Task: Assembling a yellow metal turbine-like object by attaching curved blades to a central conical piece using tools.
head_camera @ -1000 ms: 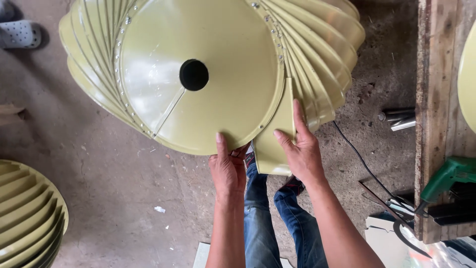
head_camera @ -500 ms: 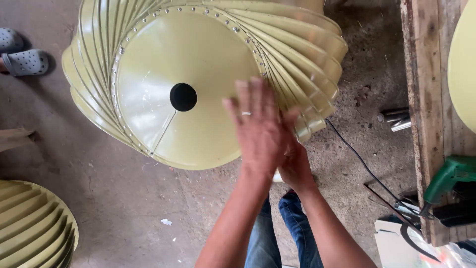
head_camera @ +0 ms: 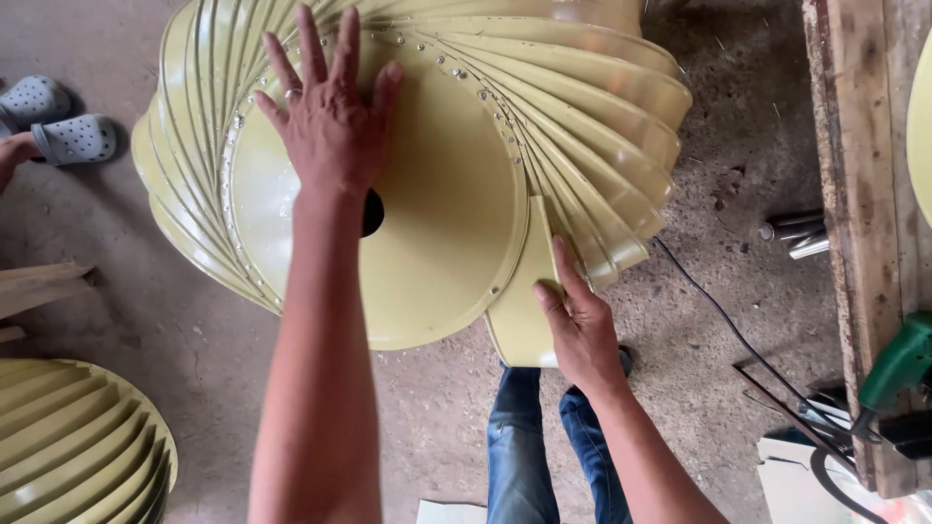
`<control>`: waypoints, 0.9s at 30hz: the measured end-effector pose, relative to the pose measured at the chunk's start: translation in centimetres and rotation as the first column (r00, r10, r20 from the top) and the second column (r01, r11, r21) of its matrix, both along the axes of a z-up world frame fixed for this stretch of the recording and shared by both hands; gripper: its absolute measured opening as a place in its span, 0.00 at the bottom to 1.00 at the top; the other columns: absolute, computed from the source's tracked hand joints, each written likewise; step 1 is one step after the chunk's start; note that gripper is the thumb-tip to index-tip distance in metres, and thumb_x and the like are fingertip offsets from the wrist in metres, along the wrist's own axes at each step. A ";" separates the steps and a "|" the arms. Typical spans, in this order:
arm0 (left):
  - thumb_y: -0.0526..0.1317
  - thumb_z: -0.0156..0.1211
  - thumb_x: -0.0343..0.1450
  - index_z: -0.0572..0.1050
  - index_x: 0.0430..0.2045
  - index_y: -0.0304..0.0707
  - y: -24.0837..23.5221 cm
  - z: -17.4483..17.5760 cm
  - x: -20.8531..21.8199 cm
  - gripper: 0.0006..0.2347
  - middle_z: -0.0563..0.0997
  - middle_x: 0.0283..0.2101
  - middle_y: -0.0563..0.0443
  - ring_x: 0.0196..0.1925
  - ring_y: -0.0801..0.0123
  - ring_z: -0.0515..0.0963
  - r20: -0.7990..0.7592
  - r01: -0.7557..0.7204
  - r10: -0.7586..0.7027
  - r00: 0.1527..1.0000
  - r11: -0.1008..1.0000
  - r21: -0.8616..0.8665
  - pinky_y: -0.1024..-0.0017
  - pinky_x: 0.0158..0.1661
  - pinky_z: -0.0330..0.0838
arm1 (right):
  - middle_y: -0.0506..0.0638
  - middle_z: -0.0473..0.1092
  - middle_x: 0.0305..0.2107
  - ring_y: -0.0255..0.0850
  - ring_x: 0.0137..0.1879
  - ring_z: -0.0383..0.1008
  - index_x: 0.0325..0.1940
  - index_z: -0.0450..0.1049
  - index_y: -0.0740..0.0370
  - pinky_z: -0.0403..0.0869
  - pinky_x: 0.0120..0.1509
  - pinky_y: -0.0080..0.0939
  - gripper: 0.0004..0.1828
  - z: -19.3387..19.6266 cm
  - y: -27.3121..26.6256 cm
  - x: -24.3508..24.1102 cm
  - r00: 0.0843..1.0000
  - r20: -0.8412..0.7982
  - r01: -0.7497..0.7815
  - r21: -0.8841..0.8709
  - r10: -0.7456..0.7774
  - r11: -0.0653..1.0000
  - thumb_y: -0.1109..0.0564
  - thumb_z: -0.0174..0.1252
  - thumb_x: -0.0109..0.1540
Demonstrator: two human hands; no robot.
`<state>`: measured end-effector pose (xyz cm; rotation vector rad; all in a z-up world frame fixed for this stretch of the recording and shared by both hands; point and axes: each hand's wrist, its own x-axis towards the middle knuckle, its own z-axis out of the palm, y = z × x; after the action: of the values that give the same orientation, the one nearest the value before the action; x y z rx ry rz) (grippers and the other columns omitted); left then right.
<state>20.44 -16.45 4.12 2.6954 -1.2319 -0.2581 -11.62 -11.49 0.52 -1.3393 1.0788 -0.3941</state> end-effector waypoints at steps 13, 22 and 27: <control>0.69 0.42 0.75 0.55 0.75 0.65 -0.3 0.2 0.6 0.32 0.42 0.80 0.51 0.81 0.45 0.39 -0.130 0.030 -0.011 0.991 0.989 0.143 0.33 0.72 0.30 | 0.55 0.60 0.73 0.43 0.80 0.56 0.77 0.59 0.52 0.58 0.80 0.42 0.33 -0.2 0.0 1.9 0.993 -0.086 0.067 -0.121 -0.078 0.990 0.56 0.58 0.68; 0.70 0.42 0.76 0.54 0.76 0.66 -0.3 0.1 0.5 0.33 0.40 0.80 0.52 0.82 0.46 0.38 -0.112 0.030 -0.013 0.994 0.988 0.153 0.32 0.72 0.30 | 0.56 0.58 0.73 0.45 0.80 0.55 0.77 0.59 0.52 0.60 0.80 0.42 0.31 -0.5 -0.3 2.3 0.993 -0.051 0.102 -0.111 -0.108 0.989 0.57 0.57 0.69; 0.71 0.41 0.75 0.53 0.76 0.67 -0.5 0.2 0.5 0.33 0.40 0.80 0.53 0.82 0.47 0.37 -0.112 0.022 -0.003 0.994 0.986 0.168 0.33 0.73 0.30 | 0.57 0.59 0.73 0.45 0.80 0.56 0.77 0.59 0.53 0.59 0.80 0.42 0.31 -0.3 -0.3 2.8 0.993 -0.074 0.081 -0.133 -0.091 0.988 0.57 0.57 0.69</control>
<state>20.93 -16.91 4.33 2.7698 -1.2469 -0.5305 -8.85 -11.83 0.23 -1.4365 1.1975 -0.4848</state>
